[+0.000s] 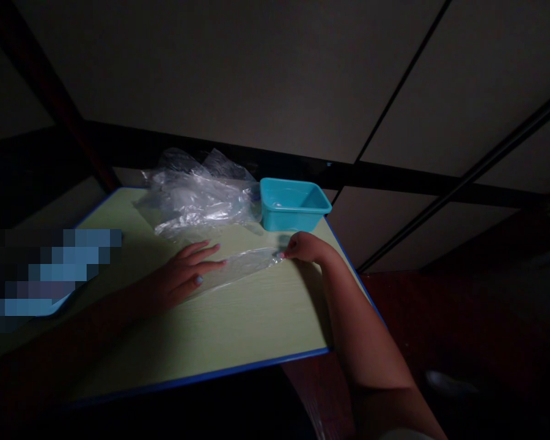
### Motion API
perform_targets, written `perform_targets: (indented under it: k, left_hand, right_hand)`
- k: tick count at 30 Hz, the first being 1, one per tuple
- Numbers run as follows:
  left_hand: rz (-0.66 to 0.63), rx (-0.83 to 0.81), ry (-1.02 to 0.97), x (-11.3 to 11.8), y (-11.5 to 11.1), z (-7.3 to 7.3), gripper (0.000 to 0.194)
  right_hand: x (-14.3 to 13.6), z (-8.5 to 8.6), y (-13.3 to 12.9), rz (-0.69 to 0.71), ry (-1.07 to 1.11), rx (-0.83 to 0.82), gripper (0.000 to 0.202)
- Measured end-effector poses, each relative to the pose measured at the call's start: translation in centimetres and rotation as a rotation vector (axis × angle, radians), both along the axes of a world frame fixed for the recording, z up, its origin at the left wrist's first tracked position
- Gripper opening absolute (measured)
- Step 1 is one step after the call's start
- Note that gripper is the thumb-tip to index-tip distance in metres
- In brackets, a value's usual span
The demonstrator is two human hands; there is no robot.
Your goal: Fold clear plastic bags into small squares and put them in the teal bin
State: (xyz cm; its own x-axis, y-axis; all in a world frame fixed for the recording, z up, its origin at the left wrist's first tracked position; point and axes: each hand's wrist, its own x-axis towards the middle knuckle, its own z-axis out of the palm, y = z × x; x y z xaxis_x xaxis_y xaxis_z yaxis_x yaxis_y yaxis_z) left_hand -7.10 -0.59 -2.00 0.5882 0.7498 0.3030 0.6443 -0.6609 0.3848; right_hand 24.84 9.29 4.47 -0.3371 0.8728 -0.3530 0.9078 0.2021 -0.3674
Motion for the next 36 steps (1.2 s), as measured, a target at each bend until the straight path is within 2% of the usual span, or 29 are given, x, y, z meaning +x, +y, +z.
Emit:
perform_targets:
  k: [6, 17, 23, 31, 36]
  left_hand:
    - [-0.013, -0.005, -0.008, 0.1, -0.2, 0.5, 0.047]
    - [-0.029, 0.013, -0.009, 0.0, -0.1, 0.7, 0.047]
    - [-0.168, -0.060, 0.121, 0.6, -0.4, 1.6, 0.049]
    - [-0.191, -0.086, 0.154, 1.7, -0.9, 1.0, 0.056]
    - [-0.196, -0.107, 0.156, 1.9, -1.0, 1.0, 0.056]
  right_hand:
    - [0.0, 0.7, -0.4, 0.034, -0.003, 0.040, 0.016]
    - [-1.0, -0.3, -0.4, -0.153, 0.176, -0.047, 0.012]
    - [-1.1, -0.3, -0.3, -0.206, 0.231, -0.056, 0.016]
    - [-1.5, -0.7, -0.5, -0.208, 0.200, -0.013, 0.022]
    - [-2.0, -0.9, -0.7, -0.185, 0.151, 0.040, 0.018]
